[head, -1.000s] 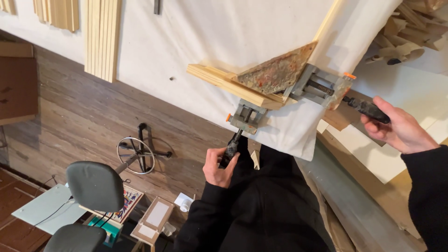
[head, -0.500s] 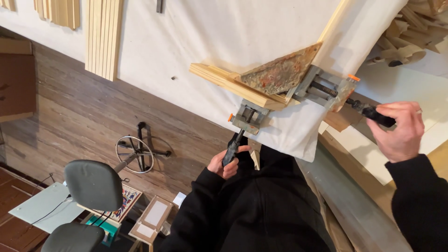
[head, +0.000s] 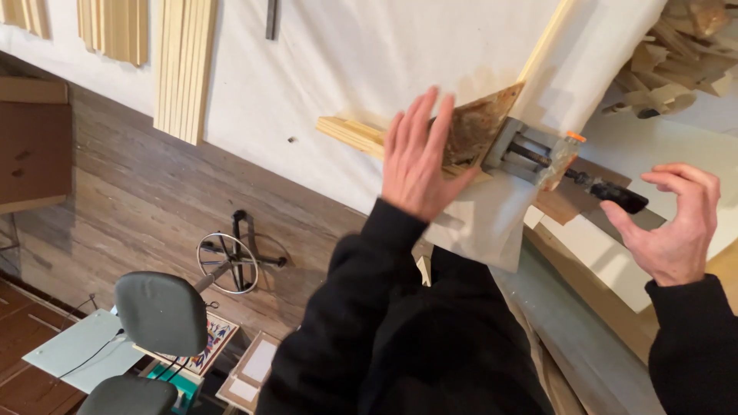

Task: The person clamps mitred wood frame pieces in a corner vise, tightens the clamp, hammers the joint, trims a piece with a utility knife, applies wood glue from a bottle to a frame corner, and presses the glued pieces together in the clamp.

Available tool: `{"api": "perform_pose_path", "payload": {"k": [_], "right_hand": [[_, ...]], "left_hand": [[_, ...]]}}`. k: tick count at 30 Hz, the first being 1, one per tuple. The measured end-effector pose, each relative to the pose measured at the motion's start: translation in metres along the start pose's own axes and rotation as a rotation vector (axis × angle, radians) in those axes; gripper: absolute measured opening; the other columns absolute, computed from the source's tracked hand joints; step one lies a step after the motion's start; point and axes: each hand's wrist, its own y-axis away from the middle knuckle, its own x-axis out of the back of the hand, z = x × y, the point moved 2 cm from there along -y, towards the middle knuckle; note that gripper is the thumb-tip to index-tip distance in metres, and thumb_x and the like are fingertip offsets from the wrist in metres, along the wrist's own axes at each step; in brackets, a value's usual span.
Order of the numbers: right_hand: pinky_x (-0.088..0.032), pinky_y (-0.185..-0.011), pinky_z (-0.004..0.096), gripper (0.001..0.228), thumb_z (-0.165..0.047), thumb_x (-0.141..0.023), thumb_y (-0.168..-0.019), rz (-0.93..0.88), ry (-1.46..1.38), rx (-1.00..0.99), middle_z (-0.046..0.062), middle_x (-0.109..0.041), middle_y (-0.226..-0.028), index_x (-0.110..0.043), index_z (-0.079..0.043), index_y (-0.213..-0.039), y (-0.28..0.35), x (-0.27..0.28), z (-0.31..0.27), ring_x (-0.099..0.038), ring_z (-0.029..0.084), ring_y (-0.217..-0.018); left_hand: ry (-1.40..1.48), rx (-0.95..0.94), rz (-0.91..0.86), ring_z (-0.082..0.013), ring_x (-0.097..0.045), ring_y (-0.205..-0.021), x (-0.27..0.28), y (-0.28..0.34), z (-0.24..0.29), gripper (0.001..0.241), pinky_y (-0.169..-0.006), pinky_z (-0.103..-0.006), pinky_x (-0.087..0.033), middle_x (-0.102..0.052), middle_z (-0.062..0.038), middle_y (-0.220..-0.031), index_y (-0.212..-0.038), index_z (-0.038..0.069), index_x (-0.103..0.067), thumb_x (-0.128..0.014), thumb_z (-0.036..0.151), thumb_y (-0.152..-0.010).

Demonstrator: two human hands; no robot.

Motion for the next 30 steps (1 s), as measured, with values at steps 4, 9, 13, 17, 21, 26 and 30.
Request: {"api": "perform_pose_path", "payload": {"k": [4,9,13,17,21,26,30], "right_hand": [[-0.050,-0.105,0.035,0.041,-0.014,-0.096,-0.093,-0.002,0.040,0.018,0.010,-0.055,-0.127,-0.062,-0.003,-0.113,-0.011,0.009,-0.015,-0.056,0.025,-0.121],[-0.050,-0.106,0.037,0.031,-0.017,-0.087,-0.096,-0.019,0.013,0.097,0.011,-0.067,-0.121,-0.066,-0.004,-0.113,-0.050,0.010,-0.042,-0.062,0.025,-0.112],[-0.052,-0.099,0.036,0.028,-0.024,-0.076,-0.107,-0.143,-0.141,-0.016,0.012,-0.070,-0.117,-0.063,-0.002,-0.117,-0.103,-0.017,-0.062,-0.065,0.024,-0.110],[-0.057,-0.084,0.040,0.031,-0.032,-0.065,-0.105,-0.435,-0.307,-0.260,0.017,-0.070,-0.112,-0.054,-0.004,-0.114,-0.166,-0.054,-0.085,-0.069,0.023,-0.100],[-0.056,-0.090,0.039,0.034,-0.032,-0.068,-0.100,-0.550,-0.318,-0.379,0.022,-0.072,-0.114,-0.054,-0.005,-0.116,-0.186,-0.079,-0.091,-0.071,0.025,-0.102],[-0.056,-0.087,0.036,0.035,-0.024,-0.071,-0.098,-0.507,-0.444,-0.409,0.020,-0.074,-0.112,-0.053,-0.005,-0.121,-0.184,-0.072,-0.096,-0.072,0.023,-0.102],[-0.046,-0.065,0.029,0.036,-0.021,-0.071,-0.100,-0.450,-0.573,-0.399,0.015,-0.075,-0.104,-0.051,-0.005,-0.126,-0.188,-0.039,-0.123,-0.063,0.015,-0.082]], "left_hand": [[-0.033,-0.031,-0.207,-0.0305,-0.054,-0.135,-0.017,-0.007,-0.018,0.099,-0.114,-0.0513,-0.042,-0.054,-0.013,-0.147,-0.156,0.009,-0.041,-0.089,0.038,-0.074],[0.029,-0.113,-0.210,-0.0307,-0.065,-0.117,0.000,-0.023,-0.028,0.094,-0.100,-0.0439,-0.055,-0.060,-0.012,-0.139,-0.155,0.011,-0.040,-0.089,0.039,-0.079],[0.038,-0.113,-0.148,-0.0288,-0.065,-0.118,-0.018,-0.043,-0.082,0.095,-0.101,-0.0432,-0.055,-0.058,-0.012,-0.141,-0.156,0.010,-0.038,-0.090,0.038,-0.082],[-0.109,-0.062,-0.145,-0.0296,-0.057,-0.129,-0.015,-0.061,-0.089,0.093,-0.108,-0.0469,-0.048,-0.056,-0.011,-0.147,-0.154,0.011,-0.042,-0.090,0.037,-0.079],[-0.120,-0.155,-0.055,-0.0306,-0.048,-0.140,-0.003,-0.038,-0.083,0.093,-0.119,-0.0494,-0.040,-0.049,-0.016,-0.154,-0.155,0.010,-0.041,-0.089,0.041,-0.082],[0.068,-0.240,-0.186,-0.0265,-0.049,-0.144,0.016,0.003,-0.066,0.081,-0.125,-0.0472,-0.039,-0.050,-0.012,-0.155,-0.155,0.014,-0.042,-0.085,0.040,-0.092],[0.076,-0.359,-0.252,-0.0295,-0.053,-0.136,0.067,-0.001,-0.027,0.073,-0.119,-0.0509,-0.039,-0.056,-0.011,-0.144,-0.145,0.010,-0.051,-0.084,0.033,-0.084]]}}
